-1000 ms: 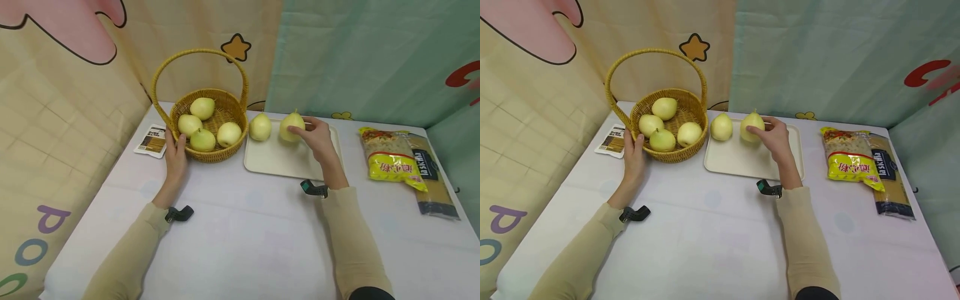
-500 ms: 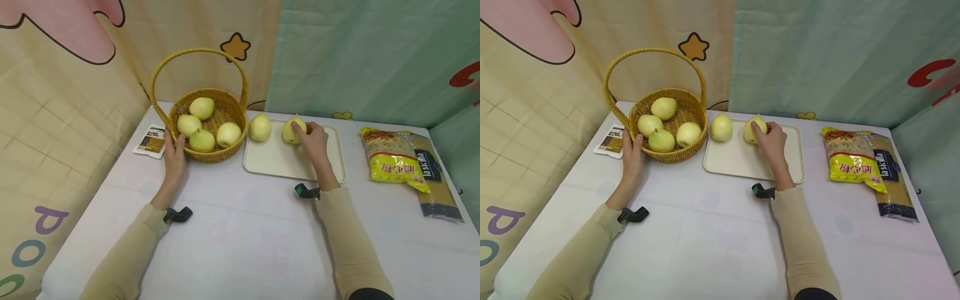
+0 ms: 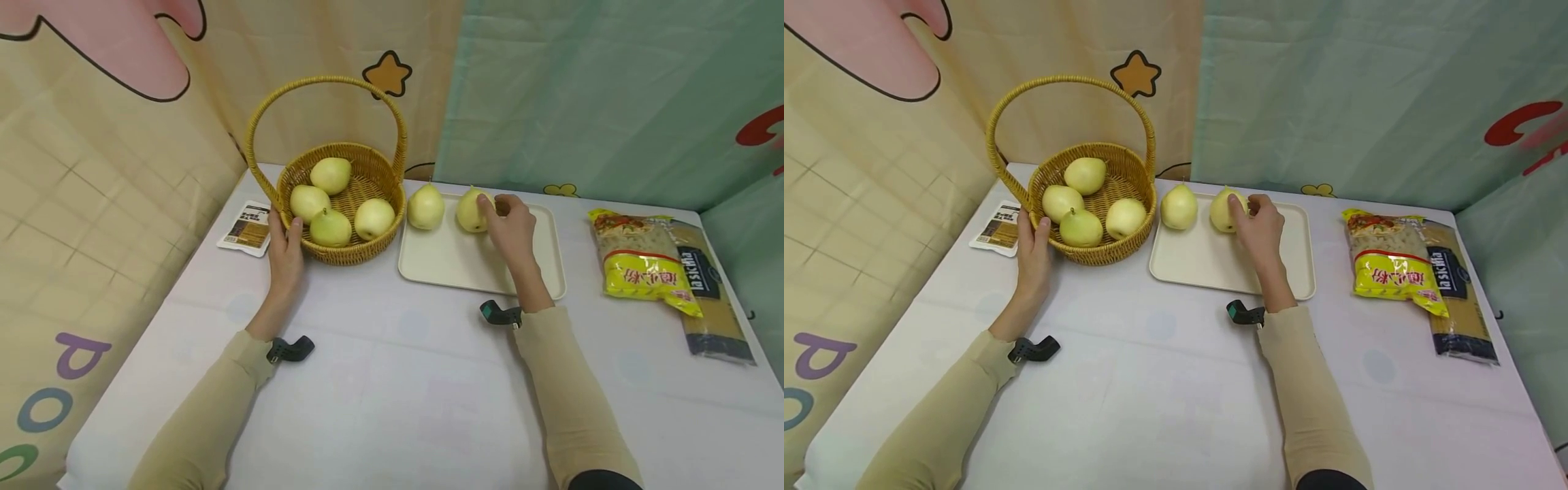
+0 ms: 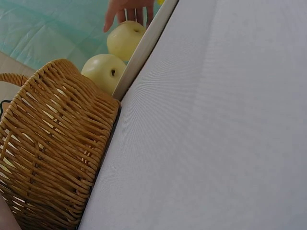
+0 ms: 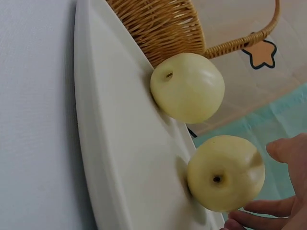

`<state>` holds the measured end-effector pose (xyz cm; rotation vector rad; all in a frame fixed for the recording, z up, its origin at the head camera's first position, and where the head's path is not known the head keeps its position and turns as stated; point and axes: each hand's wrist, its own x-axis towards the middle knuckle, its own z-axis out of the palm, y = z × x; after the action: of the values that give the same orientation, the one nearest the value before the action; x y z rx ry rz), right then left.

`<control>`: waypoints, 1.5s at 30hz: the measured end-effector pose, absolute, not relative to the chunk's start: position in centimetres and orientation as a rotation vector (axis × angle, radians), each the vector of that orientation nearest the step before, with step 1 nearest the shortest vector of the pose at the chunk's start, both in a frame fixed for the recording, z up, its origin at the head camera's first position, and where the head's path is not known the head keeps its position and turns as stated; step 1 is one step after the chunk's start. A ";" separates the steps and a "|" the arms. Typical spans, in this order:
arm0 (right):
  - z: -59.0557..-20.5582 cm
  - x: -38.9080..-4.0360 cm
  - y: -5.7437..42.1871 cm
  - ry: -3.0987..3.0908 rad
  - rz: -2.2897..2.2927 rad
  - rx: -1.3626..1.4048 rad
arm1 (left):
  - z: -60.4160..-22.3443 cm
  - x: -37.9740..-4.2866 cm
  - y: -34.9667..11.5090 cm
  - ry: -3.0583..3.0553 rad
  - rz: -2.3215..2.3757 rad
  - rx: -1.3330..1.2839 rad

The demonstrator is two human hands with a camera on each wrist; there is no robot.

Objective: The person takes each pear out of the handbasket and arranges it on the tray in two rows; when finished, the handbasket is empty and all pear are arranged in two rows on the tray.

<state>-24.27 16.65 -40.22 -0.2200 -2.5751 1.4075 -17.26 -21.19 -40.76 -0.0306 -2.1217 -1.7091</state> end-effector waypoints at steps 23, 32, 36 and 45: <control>-38.3 -24.1 15.6 -2.482 1.493 0.011 | -40.7 -17.3 -21.4 -2.131 -1.701 -0.017; -40.2 -24.7 16.0 -2.648 1.476 0.150 | -43.9 -19.2 -22.5 -2.129 -1.662 -0.017; -40.9 -24.8 16.0 -2.650 1.431 0.184 | -44.3 -19.4 -22.7 -2.140 -1.635 -0.016; -41.1 -24.5 16.1 -2.580 1.340 -0.022 | -44.4 -19.3 -22.6 -2.165 -1.604 0.009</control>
<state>-24.49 16.09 -41.15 -0.0221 -2.5800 1.3402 -19.33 -22.59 -44.39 0.0085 -2.1653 -1.6037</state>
